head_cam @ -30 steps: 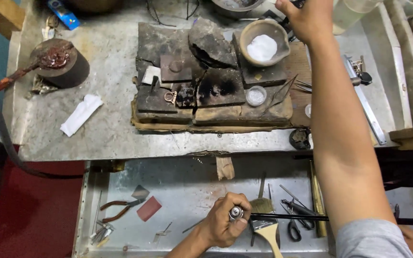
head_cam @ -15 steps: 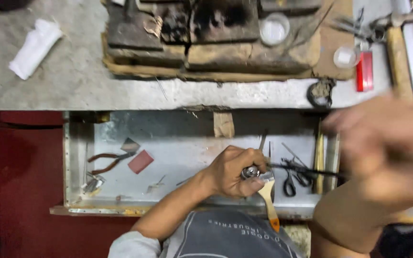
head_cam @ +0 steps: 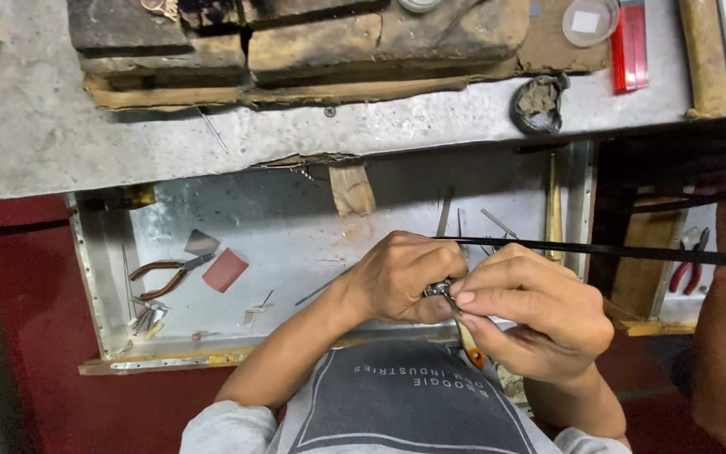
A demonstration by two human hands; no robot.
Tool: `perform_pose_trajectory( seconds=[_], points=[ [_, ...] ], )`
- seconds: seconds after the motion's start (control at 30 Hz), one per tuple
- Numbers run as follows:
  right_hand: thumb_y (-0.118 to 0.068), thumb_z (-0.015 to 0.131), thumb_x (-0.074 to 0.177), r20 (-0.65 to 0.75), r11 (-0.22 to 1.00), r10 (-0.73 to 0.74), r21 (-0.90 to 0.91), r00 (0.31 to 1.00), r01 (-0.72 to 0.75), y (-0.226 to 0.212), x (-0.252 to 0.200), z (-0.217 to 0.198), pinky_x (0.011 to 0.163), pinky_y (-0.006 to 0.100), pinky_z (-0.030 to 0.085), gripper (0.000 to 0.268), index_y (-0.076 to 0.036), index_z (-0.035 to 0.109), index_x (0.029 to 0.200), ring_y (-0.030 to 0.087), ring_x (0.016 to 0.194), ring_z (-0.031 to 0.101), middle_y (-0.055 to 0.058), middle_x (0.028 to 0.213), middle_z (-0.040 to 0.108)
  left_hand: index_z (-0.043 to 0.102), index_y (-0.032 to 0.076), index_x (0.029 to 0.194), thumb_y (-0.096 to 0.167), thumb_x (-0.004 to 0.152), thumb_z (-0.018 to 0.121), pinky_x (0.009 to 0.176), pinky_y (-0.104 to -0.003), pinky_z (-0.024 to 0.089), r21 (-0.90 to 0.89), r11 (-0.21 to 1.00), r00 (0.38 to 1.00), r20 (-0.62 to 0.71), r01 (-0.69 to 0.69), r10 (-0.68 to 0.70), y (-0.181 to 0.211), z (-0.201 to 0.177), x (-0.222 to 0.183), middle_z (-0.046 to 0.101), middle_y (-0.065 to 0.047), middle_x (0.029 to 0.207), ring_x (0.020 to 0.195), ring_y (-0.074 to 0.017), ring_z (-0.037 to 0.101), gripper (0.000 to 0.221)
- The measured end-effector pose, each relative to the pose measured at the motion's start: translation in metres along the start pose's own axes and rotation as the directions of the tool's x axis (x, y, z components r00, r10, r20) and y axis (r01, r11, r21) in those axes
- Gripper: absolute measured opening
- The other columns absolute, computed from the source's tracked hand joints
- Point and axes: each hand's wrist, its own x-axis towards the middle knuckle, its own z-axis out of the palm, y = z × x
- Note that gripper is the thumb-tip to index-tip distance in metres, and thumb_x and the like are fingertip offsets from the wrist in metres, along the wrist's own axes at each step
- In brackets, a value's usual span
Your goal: Polishing a metal ring using a rotary tool and inspecting the finish with a jeweler's loupe.
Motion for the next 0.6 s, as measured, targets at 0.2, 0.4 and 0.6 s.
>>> perform_pose_trajectory(
  seconds=[0.2,0.4,0.6],
  points=[
    [0.002,0.074,0.083,0.008,0.999,-0.015,0.04,1.0,0.014,0.006,-0.008,-0.001,0.064,0.029,0.059,0.011,0.003,0.067,0.092,0.023,0.07,0.074,0.019,0.083,0.073,0.051,0.002,0.094,0.041,0.113,0.032,0.046,-0.035,0.039,0.014,1.0,0.999,0.041,0.025,-0.026,-0.001,0.0,-0.001,0.048,-0.006,0.076,0.054,-0.0207,0.045,0.047],
    [0.001,0.073,0.085,0.001,0.999,-0.008,0.031,1.0,0.008,0.006,-0.01,-0.001,0.064,0.031,0.059,0.01,0.002,0.069,0.094,0.023,0.071,0.074,0.018,0.084,0.074,0.049,0.003,0.092,0.04,0.113,0.032,0.044,-0.034,0.038,0.023,0.999,0.998,0.047,0.037,-0.038,-0.001,0.001,-0.001,0.047,-0.006,0.074,0.054,-0.0196,0.043,0.046],
    [0.001,0.072,0.084,-0.016,0.999,0.008,0.044,1.0,-0.007,0.008,-0.012,0.001,0.064,0.031,0.059,0.009,0.002,0.069,0.093,0.023,0.07,0.074,0.018,0.084,0.074,0.05,0.003,0.094,0.039,0.112,0.035,0.045,-0.035,0.038,0.008,0.999,0.997,0.054,0.051,-0.051,-0.002,0.003,-0.003,0.049,-0.006,0.077,0.055,-0.0199,0.045,0.043]
  ],
)
